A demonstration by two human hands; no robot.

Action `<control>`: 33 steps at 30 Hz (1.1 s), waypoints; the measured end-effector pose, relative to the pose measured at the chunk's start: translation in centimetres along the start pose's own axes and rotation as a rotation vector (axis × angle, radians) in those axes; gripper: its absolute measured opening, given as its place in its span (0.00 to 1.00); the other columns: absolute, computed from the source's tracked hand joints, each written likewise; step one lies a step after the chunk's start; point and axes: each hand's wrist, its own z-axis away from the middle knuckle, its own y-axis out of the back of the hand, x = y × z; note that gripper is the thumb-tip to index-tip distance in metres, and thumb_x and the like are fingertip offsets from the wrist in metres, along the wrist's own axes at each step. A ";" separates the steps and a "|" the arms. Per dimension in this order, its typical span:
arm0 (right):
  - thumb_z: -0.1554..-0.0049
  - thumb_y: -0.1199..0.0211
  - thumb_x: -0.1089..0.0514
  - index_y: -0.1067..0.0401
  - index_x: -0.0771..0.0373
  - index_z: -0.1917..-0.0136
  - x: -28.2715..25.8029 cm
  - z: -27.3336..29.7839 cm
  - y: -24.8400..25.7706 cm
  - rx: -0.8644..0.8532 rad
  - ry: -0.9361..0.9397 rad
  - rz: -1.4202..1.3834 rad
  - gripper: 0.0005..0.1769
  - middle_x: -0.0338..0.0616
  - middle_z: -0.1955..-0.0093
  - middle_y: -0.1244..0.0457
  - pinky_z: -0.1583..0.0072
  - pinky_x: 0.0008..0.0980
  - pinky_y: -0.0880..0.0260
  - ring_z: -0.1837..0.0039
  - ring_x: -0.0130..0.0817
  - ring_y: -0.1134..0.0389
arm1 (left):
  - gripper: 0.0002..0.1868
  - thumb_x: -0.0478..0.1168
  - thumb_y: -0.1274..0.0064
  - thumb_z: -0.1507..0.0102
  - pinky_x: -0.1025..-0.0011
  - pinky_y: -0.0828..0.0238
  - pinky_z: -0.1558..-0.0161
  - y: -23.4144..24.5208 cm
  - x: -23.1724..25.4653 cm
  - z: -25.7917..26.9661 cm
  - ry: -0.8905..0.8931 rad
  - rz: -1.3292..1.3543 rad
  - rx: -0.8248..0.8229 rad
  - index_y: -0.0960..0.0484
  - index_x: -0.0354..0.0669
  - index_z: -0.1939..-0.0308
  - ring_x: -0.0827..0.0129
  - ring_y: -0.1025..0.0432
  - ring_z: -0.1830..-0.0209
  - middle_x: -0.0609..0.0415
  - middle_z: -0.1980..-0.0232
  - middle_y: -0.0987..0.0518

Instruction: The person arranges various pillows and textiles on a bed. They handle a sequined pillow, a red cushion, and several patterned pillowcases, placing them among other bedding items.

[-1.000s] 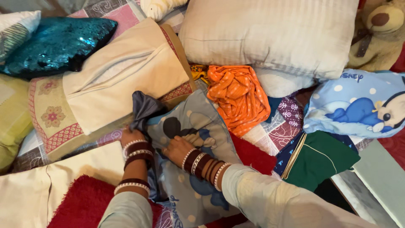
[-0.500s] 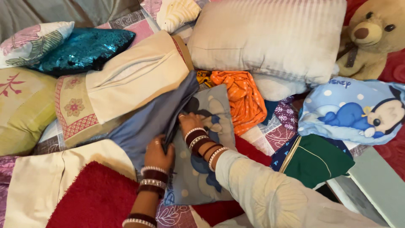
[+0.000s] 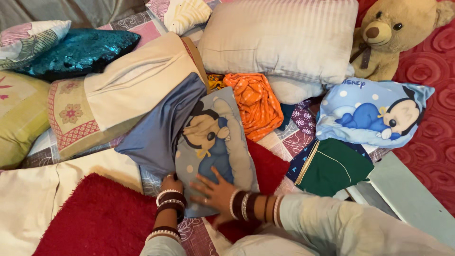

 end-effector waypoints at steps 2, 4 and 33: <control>0.55 0.34 0.31 0.53 0.42 0.20 -1.1 0.2 -0.9 0.030 0.043 0.120 0.56 0.50 0.15 0.65 0.30 0.79 0.64 0.17 0.58 0.69 | 0.25 0.45 0.48 0.40 0.52 0.34 0.35 1.0 0.3 0.6 -0.004 -0.102 -0.047 0.21 0.53 0.38 0.46 0.29 0.35 0.42 0.37 0.22; 0.54 0.30 0.41 0.50 0.37 0.21 -0.6 -0.8 -1.9 0.242 0.038 0.350 0.52 0.50 0.17 0.59 0.34 0.77 0.51 0.20 0.60 0.59 | 0.26 0.46 0.45 0.40 0.51 0.35 0.36 3.3 1.2 1.3 0.065 -0.096 -0.110 0.24 0.51 0.37 0.47 0.29 0.36 0.42 0.39 0.22; 0.38 0.45 0.58 0.23 0.62 0.45 11.0 -18.7 2.1 0.328 -0.799 -0.340 0.13 0.58 0.43 0.30 0.45 0.47 0.25 0.42 0.53 0.27 | 0.19 0.44 0.39 0.48 0.55 0.25 0.54 15.3 13.1 8.9 -0.324 0.220 0.288 0.17 0.44 0.55 0.47 0.21 0.59 0.42 0.61 0.15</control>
